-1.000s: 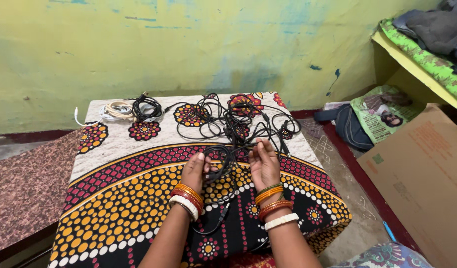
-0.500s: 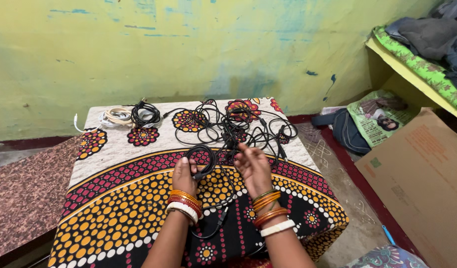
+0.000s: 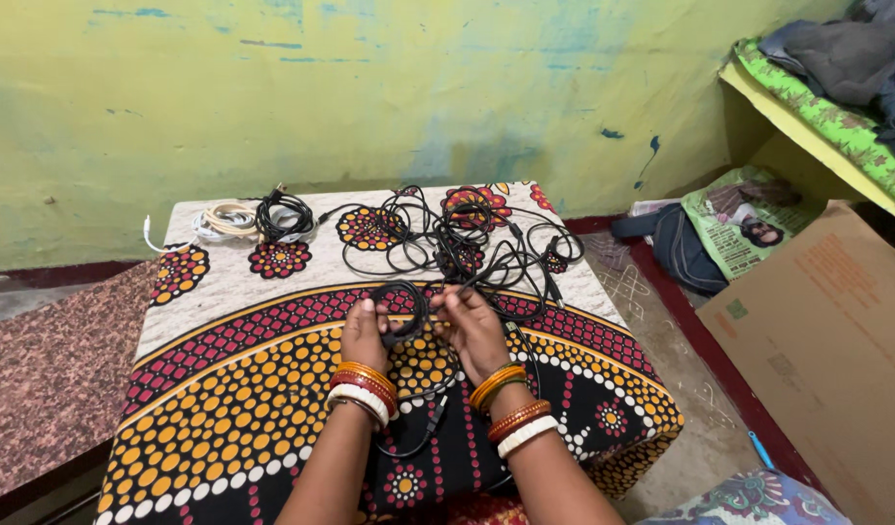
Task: The person untangles a large bundle of black cables by hand on a table covered with a patterned cloth, separating individual strands.
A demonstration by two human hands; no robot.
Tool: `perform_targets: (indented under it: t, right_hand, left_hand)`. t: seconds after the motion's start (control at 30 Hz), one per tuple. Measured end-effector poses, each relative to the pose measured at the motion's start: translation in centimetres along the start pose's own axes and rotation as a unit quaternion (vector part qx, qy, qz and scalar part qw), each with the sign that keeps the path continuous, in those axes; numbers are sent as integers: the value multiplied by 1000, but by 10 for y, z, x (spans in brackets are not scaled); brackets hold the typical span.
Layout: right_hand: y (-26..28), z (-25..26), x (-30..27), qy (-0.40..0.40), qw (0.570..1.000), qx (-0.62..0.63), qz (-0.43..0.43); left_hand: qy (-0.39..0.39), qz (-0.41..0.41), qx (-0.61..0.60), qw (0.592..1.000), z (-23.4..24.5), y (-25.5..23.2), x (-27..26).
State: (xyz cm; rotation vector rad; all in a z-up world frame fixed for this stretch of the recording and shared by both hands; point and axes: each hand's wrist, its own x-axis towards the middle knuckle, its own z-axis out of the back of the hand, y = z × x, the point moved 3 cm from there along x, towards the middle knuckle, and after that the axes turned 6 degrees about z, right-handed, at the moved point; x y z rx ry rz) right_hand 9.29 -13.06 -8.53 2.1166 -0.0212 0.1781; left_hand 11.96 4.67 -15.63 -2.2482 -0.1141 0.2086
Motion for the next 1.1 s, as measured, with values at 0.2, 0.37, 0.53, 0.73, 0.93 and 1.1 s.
perform_targets:
  t: [0.2,0.37,0.53,0.73,0.93,1.1]
  right_hand:
    - [5,28,7,-83,990,102,41]
    - [14,36,12,-175,962,211,-12]
    - [18,36,6,-182,956,230,1]
    - [43,4,-8,-75,992,96,45]
    - [42,0,-16,14,996,69,53]
    - [31,9,-13,-12,997,-66,-24]
  left_hand:
    - [-92,-133,12,987,9,-6,0]
    - [-148,-180,97,968,-7,-34,-20]
    - [-200,-70,317,924,-32,-60,-47]
    - [-223,-99,366,898,-35,-68,-46]
    - [-230,-189,465,834,-36,-58,-42]
    - [-170,-167,474,848,-33,-58,-42]
